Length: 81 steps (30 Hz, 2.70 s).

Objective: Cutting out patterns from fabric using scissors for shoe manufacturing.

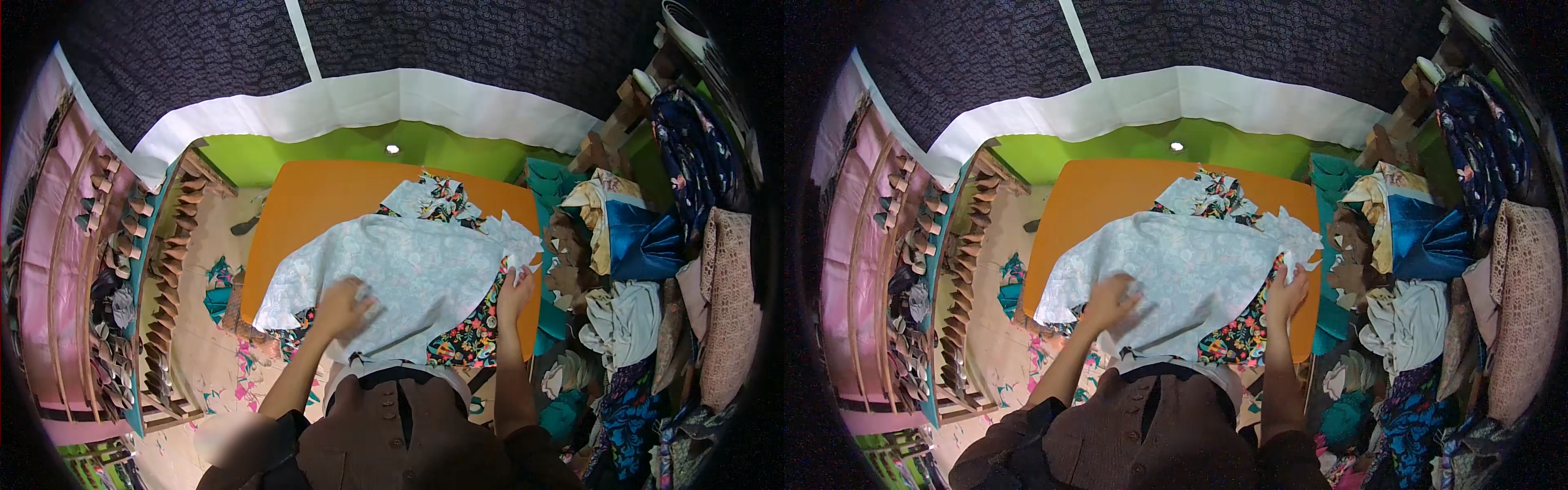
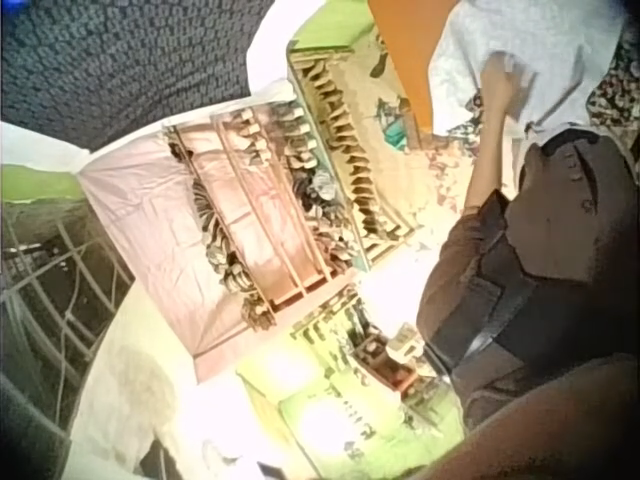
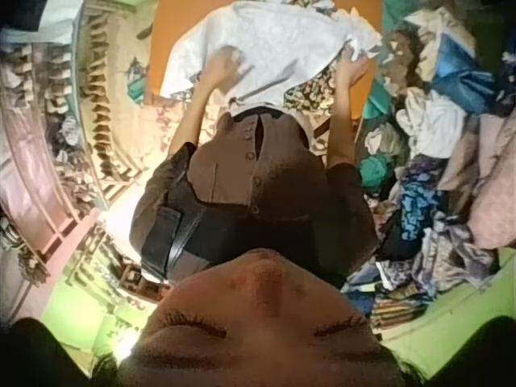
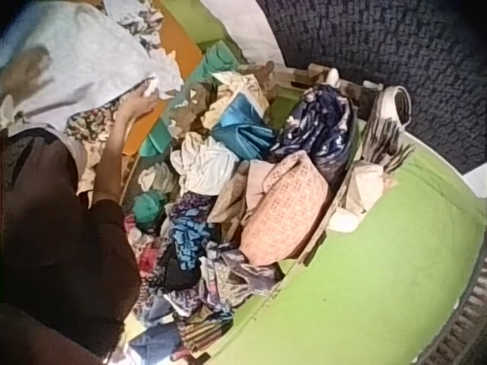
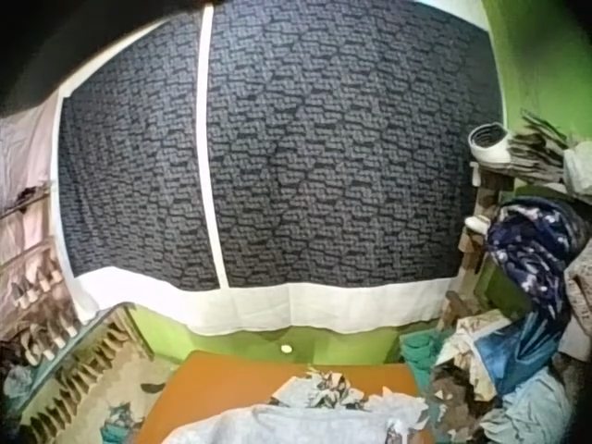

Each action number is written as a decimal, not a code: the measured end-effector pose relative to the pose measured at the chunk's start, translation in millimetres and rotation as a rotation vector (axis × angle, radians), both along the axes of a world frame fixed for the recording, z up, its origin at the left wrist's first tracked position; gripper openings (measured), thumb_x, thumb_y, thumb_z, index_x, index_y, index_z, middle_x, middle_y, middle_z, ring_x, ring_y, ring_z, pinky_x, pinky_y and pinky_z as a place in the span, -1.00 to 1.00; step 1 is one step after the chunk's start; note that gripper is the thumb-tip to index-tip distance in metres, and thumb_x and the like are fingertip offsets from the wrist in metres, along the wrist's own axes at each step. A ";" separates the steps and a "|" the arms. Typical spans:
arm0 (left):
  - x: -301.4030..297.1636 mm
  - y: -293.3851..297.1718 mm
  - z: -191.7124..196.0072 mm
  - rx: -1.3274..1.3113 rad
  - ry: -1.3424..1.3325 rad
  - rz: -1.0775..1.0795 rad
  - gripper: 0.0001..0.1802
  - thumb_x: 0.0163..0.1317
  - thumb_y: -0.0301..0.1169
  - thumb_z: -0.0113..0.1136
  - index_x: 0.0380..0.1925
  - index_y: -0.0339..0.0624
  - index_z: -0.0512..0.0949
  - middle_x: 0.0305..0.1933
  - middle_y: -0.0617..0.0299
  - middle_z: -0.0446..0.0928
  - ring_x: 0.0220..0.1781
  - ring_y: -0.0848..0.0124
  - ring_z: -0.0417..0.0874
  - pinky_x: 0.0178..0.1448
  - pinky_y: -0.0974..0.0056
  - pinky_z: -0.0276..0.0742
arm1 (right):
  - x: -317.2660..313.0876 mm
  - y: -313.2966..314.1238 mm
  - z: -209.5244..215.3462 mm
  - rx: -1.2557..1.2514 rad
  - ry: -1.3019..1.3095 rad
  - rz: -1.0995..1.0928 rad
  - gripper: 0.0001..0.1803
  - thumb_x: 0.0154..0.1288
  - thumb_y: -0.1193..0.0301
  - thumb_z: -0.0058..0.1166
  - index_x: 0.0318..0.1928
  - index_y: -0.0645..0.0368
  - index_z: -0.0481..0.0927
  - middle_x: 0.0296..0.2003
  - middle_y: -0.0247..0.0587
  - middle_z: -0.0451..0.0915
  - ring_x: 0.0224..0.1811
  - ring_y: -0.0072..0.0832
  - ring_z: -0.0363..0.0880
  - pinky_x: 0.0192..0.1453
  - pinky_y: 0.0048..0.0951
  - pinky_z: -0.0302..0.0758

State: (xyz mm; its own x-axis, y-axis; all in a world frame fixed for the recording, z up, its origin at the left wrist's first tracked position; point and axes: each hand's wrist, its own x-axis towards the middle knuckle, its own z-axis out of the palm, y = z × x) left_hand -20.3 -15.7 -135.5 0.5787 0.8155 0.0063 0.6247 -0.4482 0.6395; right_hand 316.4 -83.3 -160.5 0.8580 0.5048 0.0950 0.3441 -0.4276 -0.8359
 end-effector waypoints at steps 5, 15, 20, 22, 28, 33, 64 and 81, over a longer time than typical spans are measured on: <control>-28.4 27.7 -11.1 0.454 0.368 0.608 -0.20 -0.19 -0.13 0.30 0.02 -0.34 0.23 0.09 -0.13 0.22 0.12 -0.02 0.23 0.13 -0.07 0.09 | 0.3 10.6 -9.9 -0.315 0.043 -0.085 -0.02 -0.12 0.02 0.20 0.19 0.30 0.00 0.11 0.27 0.09 0.18 0.05 0.04 0.19 -0.04 0.07; -65.4 24.5 -41.0 0.142 0.283 0.667 -0.54 -0.24 -0.42 0.22 -0.21 -0.26 0.43 -0.26 -0.03 0.46 -0.16 0.04 0.44 -0.04 0.05 0.29 | -48.1 -11.9 -13.4 -0.090 0.480 0.181 -0.21 -0.10 0.40 0.17 0.15 0.40 0.10 0.03 0.13 0.31 0.07 -0.16 0.32 0.13 -0.34 0.24; -74.5 6.5 29.1 0.370 0.075 0.783 -0.64 -0.22 -0.57 0.06 -0.28 -0.27 0.44 -0.38 -0.06 0.44 -0.29 0.04 0.47 -0.17 0.13 0.36 | -74.7 -16.4 77.6 0.084 0.888 0.380 -0.36 -0.03 0.57 0.05 0.13 0.33 0.17 -0.03 -0.04 0.38 0.01 -0.29 0.37 0.06 -0.38 0.31; -90.3 15.5 58.3 0.362 -0.136 0.817 -0.71 -0.15 -0.57 0.01 -0.31 -0.29 0.44 -0.37 -0.05 0.44 -0.32 0.07 0.46 -0.19 0.16 0.35 | -79.2 -9.9 95.6 0.181 0.955 0.574 -0.38 -0.01 0.56 0.06 0.12 0.30 0.19 -0.02 -0.07 0.38 0.02 -0.30 0.37 0.05 -0.37 0.33; -103.5 88.9 123.8 0.663 -0.274 0.822 -0.80 -0.04 -0.56 0.00 -0.34 -0.30 0.45 -0.44 -0.04 0.45 -0.38 0.08 0.46 -0.28 0.22 0.35 | -108.1 46.5 132.2 0.283 1.154 0.646 -0.42 0.05 0.49 0.09 0.10 0.28 0.21 -0.02 -0.10 0.37 0.01 -0.34 0.38 0.04 -0.31 0.37; -89.8 159.5 160.5 0.784 -0.257 0.647 -0.72 -0.10 -0.56 -0.01 -0.28 -0.26 0.45 -0.38 -0.03 0.44 -0.27 0.04 0.45 -0.19 0.15 0.35 | -125.0 100.2 136.6 0.452 1.094 0.661 -0.48 0.09 0.51 0.04 0.09 0.28 0.22 -0.02 -0.11 0.37 -0.02 -0.34 0.40 0.02 -0.30 0.40; 42.3 223.8 148.6 0.007 -0.869 0.193 -0.71 -0.05 -0.52 -0.05 -0.25 -0.31 0.46 -0.34 -0.07 0.52 -0.27 0.13 0.53 -0.14 0.26 0.37 | -36.9 105.0 126.0 0.633 0.556 0.194 -0.51 0.19 0.61 -0.17 0.16 0.17 0.14 0.01 -0.14 0.33 0.00 -0.37 0.36 0.04 -0.41 0.33; 8.6 104.2 27.6 0.186 -0.216 0.011 -0.17 -0.08 -0.30 0.22 0.14 -0.43 0.03 0.11 -0.27 0.14 0.13 -0.09 0.19 0.21 0.07 0.12 | -75.1 53.2 38.3 0.387 0.708 0.416 -0.38 0.10 0.59 -0.07 0.19 0.22 0.05 0.11 -0.13 0.20 0.15 -0.39 0.19 0.18 -0.43 0.17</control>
State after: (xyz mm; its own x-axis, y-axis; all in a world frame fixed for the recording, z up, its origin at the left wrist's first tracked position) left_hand -11.7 88.5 -107.9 0.5385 0.7953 0.2784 0.4883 -0.5638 0.6661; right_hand 241.3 -30.1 -122.3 0.5358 0.8295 -0.1575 -0.2411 -0.0285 -0.9701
